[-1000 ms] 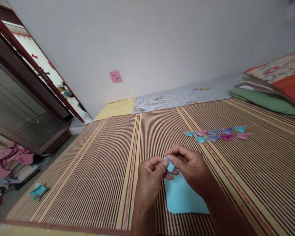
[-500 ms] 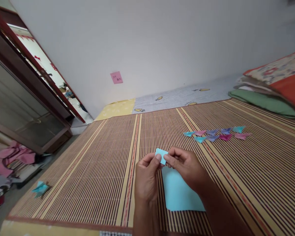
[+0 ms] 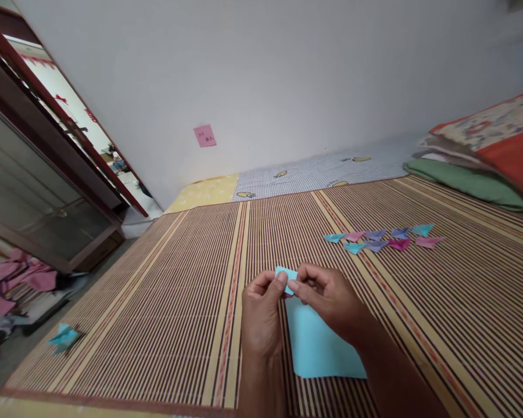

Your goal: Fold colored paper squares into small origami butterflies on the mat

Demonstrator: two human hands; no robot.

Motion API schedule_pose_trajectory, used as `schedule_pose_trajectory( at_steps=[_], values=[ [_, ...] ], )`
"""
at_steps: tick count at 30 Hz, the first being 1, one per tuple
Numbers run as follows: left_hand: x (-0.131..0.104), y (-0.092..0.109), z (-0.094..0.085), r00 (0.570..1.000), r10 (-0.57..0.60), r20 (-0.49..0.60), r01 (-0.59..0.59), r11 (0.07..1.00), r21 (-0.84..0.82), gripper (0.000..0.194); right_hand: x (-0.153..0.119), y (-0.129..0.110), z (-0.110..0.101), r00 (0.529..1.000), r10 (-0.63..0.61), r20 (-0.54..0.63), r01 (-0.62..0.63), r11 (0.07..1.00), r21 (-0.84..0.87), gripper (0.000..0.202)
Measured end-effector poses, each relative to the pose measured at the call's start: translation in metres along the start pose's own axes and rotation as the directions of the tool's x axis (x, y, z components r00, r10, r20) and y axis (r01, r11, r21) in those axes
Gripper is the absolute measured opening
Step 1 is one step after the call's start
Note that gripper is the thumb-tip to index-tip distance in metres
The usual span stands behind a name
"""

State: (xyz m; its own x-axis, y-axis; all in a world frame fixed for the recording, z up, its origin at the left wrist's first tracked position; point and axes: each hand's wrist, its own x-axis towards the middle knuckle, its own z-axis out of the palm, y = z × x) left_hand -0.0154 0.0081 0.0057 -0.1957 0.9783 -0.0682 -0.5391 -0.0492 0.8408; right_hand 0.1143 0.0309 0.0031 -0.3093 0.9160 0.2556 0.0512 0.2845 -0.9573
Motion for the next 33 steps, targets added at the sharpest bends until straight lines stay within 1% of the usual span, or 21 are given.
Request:
schedule_pose_trajectory(
  at_steps=[2,5,7,9,11,14,16,19,21,23,26,30,33],
  values=[
    [-0.001,0.001,0.001,1.000,-0.004,-0.018,0.004,0.999,-0.034,0.029,0.000,-0.002,0.001,1.000,-0.002,0.031,0.003,1.000,-0.011,0.026],
    [-0.001,0.002,0.001,1.000,-0.007,-0.028,0.005,0.999,-0.054,0.031,0.000,-0.006,0.004,0.999,-0.003,0.036,0.004,1.000,-0.031,0.025],
    [-0.001,0.003,0.001,1.000,-0.017,-0.015,0.016,0.999,-0.044,0.030,0.000,-0.008,0.005,0.999,0.002,0.032,-0.001,0.999,-0.042,0.025],
    [0.000,0.003,-0.002,1.000,0.001,-0.019,-0.001,1.000,-0.002,0.027,0.001,-0.009,0.005,0.999,0.014,0.029,-0.013,0.998,-0.058,0.026],
    [0.001,0.003,-0.005,0.997,0.062,-0.047,-0.058,0.995,0.077,0.024,0.001,-0.010,0.004,0.999,0.026,0.035,-0.023,0.997,-0.077,0.026],
    [0.002,0.005,-0.010,0.979,0.189,-0.078,-0.167,0.959,0.229,0.021,0.000,-0.011,0.005,0.997,0.025,0.068,-0.018,0.995,-0.100,0.027],
    [0.001,0.006,-0.012,0.964,0.254,-0.073,-0.221,0.925,0.308,0.020,0.000,-0.011,0.006,0.996,0.017,0.087,-0.007,0.994,-0.112,0.029],
    [-0.003,0.008,-0.010,0.947,0.316,-0.053,-0.273,0.883,0.381,0.019,0.001,-0.011,0.008,0.997,0.012,0.074,-0.002,0.991,-0.133,0.031],
    [-0.005,0.010,-0.007,0.951,0.309,-0.034,-0.270,0.877,0.398,0.017,0.001,-0.011,0.008,0.998,0.014,0.053,-0.007,0.991,-0.133,0.030],
    [-0.006,0.011,-0.006,0.961,0.276,-0.012,-0.247,0.878,0.410,0.016,0.001,-0.010,0.008,0.999,0.018,0.049,-0.011,0.992,-0.127,0.029],
    [-0.004,0.012,-0.009,0.971,0.237,0.023,-0.225,0.879,0.420,0.018,0.001,-0.009,0.006,0.998,0.029,0.061,-0.021,0.992,-0.123,0.030],
    [0.000,0.008,-0.016,0.978,0.200,0.055,-0.206,0.923,0.326,0.021,-0.001,-0.008,0.004,0.996,0.011,0.090,-0.004,0.997,-0.071,0.032],
    [0.001,0.004,-0.018,0.988,0.129,0.084,-0.146,0.958,0.248,0.023,-0.002,-0.008,0.003,0.998,-0.024,0.059,0.029,0.996,-0.085,0.038]
  ],
)
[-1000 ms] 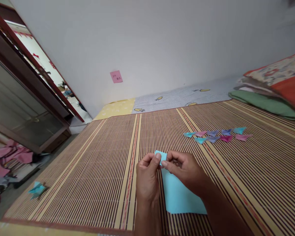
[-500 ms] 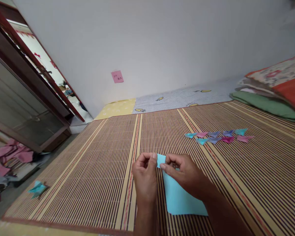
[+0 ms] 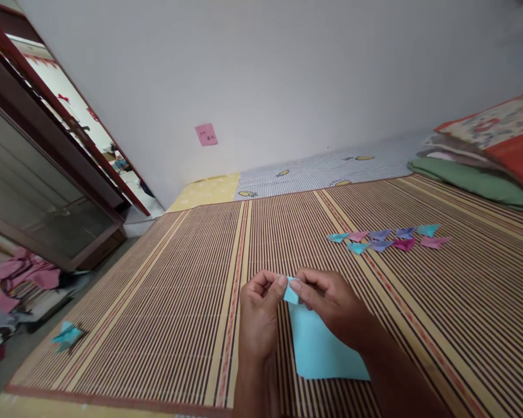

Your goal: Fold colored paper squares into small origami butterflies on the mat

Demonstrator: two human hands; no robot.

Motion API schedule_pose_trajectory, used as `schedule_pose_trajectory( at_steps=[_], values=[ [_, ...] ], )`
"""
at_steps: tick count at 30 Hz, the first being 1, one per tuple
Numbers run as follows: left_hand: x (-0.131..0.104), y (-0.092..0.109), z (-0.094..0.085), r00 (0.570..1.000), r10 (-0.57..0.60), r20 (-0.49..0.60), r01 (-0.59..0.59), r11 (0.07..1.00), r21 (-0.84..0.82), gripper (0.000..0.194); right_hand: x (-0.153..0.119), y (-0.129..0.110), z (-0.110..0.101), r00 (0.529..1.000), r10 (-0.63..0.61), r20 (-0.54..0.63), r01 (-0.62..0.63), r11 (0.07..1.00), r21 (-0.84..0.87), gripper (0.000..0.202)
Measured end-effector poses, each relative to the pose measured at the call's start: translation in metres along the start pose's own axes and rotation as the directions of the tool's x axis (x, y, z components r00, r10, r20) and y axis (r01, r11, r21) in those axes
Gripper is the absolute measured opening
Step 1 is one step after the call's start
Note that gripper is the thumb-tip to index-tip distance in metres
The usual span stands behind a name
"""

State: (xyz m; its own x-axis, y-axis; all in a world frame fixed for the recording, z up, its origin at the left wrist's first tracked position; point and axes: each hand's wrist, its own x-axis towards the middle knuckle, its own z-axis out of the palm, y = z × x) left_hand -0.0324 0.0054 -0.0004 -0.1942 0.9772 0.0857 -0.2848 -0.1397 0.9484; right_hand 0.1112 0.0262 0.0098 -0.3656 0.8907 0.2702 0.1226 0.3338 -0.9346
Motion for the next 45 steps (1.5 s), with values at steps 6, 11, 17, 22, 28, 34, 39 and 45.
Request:
schedule_pose_trajectory(
  at_steps=[6,11,17,22,28,34,39,45],
  values=[
    [0.001,0.001,0.007,0.993,-0.108,0.041,0.110,0.993,-0.039,0.030,0.002,0.006,0.001,0.993,0.025,-0.115,-0.026,1.000,-0.005,0.040],
    [0.002,0.004,0.011,0.985,-0.152,0.077,0.157,0.985,-0.065,0.035,0.005,0.013,0.001,0.992,0.083,-0.098,-0.071,0.991,0.116,0.041],
    [0.002,0.001,0.013,0.987,-0.152,0.049,0.158,0.977,-0.142,0.036,0.006,0.007,0.001,0.995,0.096,0.003,-0.094,0.968,0.232,0.040],
    [0.000,-0.001,0.014,0.995,-0.092,0.041,0.096,0.988,-0.117,0.034,0.006,0.005,0.003,0.996,0.081,-0.021,-0.071,0.951,0.301,0.035],
    [-0.006,0.011,0.009,0.992,0.123,0.005,-0.123,0.992,-0.009,0.026,0.008,0.004,0.005,0.989,0.092,-0.114,-0.055,0.955,0.291,0.038],
    [-0.005,0.015,0.000,0.974,0.164,0.157,-0.184,0.975,0.124,0.019,0.006,0.000,0.004,0.988,0.055,-0.144,-0.011,0.957,0.289,0.041],
    [-0.003,0.012,0.000,0.981,0.146,0.125,-0.159,0.982,0.105,0.021,0.002,0.004,0.002,0.989,0.037,-0.143,0.006,0.957,0.290,0.040],
    [-0.002,0.012,-0.004,0.986,0.146,0.082,-0.154,0.983,0.101,0.021,0.001,0.007,-0.003,0.964,0.013,-0.267,0.049,0.973,0.226,0.018]
  ],
)
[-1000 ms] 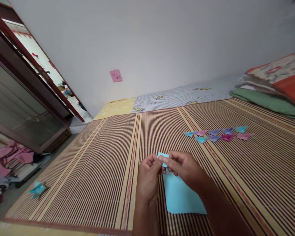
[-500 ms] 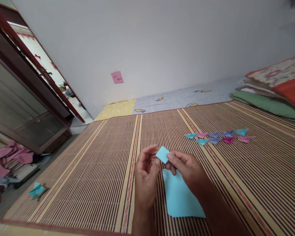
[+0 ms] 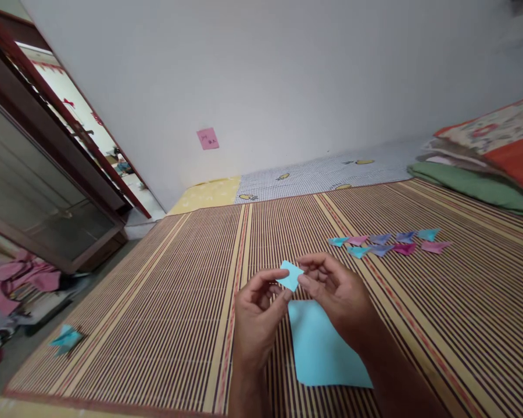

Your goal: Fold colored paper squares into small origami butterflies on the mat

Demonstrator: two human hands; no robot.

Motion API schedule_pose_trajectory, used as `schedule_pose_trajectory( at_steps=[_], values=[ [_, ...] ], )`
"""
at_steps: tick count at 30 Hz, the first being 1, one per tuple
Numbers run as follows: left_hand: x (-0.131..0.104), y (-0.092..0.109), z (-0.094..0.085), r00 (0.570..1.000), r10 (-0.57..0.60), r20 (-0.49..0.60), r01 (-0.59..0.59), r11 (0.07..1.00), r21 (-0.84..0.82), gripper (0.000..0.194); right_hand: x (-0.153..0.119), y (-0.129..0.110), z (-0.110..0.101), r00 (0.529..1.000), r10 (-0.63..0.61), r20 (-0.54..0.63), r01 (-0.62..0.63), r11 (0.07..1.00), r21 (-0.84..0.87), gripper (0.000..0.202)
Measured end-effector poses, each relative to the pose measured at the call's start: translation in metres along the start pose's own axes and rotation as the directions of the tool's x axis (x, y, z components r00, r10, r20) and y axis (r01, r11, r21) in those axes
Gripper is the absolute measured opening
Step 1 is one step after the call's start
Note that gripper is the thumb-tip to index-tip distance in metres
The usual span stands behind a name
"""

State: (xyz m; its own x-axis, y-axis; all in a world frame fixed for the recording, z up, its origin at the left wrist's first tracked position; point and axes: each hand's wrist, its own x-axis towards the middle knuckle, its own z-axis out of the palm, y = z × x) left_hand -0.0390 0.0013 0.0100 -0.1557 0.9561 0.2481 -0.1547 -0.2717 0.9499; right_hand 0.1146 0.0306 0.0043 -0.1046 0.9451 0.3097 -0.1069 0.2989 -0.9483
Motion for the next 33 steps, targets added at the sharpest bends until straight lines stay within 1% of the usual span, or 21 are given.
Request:
schedule_pose_trajectory(
  at_steps=[1,3,5,11,16,23,29,33],
  values=[
    [0.000,0.000,-0.001,1.000,-0.003,0.002,0.003,1.000,-0.013,0.021,0.000,-0.001,-0.001,1.000,-0.029,0.011,0.029,0.999,-0.030,0.020],
    [0.001,0.000,-0.002,1.000,-0.003,0.009,0.003,0.999,-0.043,0.020,0.000,-0.004,-0.003,0.994,-0.085,0.069,0.091,0.993,-0.077,0.016],
    [0.002,0.000,-0.002,1.000,-0.002,0.018,0.003,0.998,-0.060,0.019,0.000,-0.007,-0.005,0.986,-0.122,0.115,0.131,0.989,-0.074,0.012],
    [0.001,0.001,-0.001,1.000,0.005,0.028,-0.003,0.999,-0.053,0.014,-0.001,-0.008,-0.010,0.979,-0.160,0.129,0.168,0.984,-0.050,0.014],
    [0.000,0.000,0.000,0.999,0.037,0.036,-0.035,0.999,-0.037,0.013,0.000,-0.008,-0.010,0.971,-0.203,0.129,0.209,0.977,-0.038,0.008],
    [-0.001,-0.001,0.001,0.997,0.071,0.037,-0.071,0.997,-0.011,0.010,0.000,-0.009,-0.009,0.951,-0.267,0.157,0.287,0.950,-0.124,0.006],
    [-0.002,-0.001,0.005,0.993,0.114,0.025,-0.115,0.993,0.010,0.005,-0.001,-0.011,-0.006,0.958,-0.251,0.138,0.269,0.955,-0.127,0.009],
    [-0.002,0.000,0.007,0.990,0.137,-0.039,-0.136,0.991,0.020,0.001,-0.003,-0.010,-0.003,0.971,-0.223,0.091,0.233,0.964,-0.127,0.005]
  ],
)
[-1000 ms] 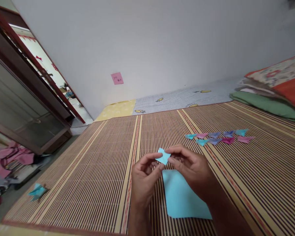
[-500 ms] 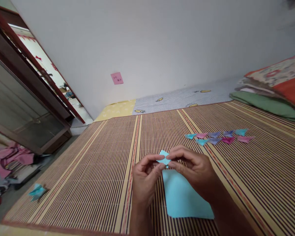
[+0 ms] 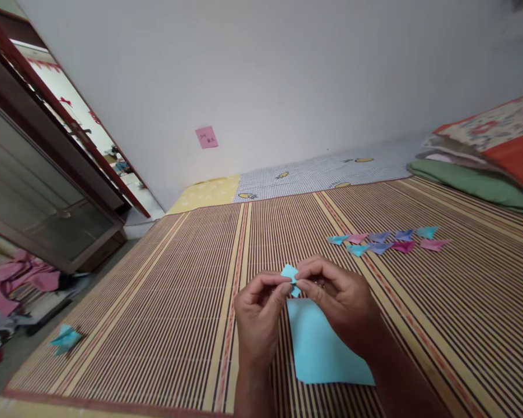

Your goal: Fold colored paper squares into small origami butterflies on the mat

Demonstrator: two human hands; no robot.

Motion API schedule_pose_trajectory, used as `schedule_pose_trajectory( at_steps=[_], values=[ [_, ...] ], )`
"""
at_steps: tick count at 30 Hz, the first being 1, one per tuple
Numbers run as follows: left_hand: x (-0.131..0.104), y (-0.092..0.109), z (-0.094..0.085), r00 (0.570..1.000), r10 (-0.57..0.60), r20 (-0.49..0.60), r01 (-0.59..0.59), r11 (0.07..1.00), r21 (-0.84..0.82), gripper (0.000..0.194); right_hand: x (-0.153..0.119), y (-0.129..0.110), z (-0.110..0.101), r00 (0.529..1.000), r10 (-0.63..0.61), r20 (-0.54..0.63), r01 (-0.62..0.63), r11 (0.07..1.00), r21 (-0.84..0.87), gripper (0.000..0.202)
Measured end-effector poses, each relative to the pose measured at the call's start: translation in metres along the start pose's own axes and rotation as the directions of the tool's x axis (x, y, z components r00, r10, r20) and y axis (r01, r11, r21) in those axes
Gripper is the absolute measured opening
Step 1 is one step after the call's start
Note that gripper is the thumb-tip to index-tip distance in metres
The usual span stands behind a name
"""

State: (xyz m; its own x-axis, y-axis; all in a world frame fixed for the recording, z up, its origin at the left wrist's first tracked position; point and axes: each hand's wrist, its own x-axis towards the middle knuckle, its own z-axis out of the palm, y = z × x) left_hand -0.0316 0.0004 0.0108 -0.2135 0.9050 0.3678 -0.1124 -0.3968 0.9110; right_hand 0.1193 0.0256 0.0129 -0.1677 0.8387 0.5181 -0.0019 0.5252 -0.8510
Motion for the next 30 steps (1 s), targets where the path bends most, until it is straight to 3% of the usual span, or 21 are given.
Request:
schedule_pose_trajectory(
  at_steps=[8,15,25,30],
  values=[
    [0.000,-0.004,0.003,0.994,0.043,-0.096,-0.039,0.998,0.039,0.006,-0.001,-0.005,0.005,0.999,0.016,-0.038,-0.017,0.999,-0.036,0.008],
    [-0.002,-0.007,0.004,0.991,0.101,-0.092,-0.092,0.991,0.101,0.006,-0.002,-0.005,0.009,0.989,0.132,-0.065,-0.134,0.991,-0.018,0.010],
    [-0.003,-0.005,0.004,0.978,0.148,-0.145,-0.124,0.979,0.162,0.003,-0.002,-0.001,0.017,0.988,0.104,-0.117,-0.092,0.991,0.098,0.006],
    [-0.004,-0.006,0.003,0.972,0.194,-0.136,-0.165,0.966,0.197,0.004,-0.003,-0.001,0.019,0.992,0.039,-0.122,-0.031,0.997,0.068,0.004]
  ],
)
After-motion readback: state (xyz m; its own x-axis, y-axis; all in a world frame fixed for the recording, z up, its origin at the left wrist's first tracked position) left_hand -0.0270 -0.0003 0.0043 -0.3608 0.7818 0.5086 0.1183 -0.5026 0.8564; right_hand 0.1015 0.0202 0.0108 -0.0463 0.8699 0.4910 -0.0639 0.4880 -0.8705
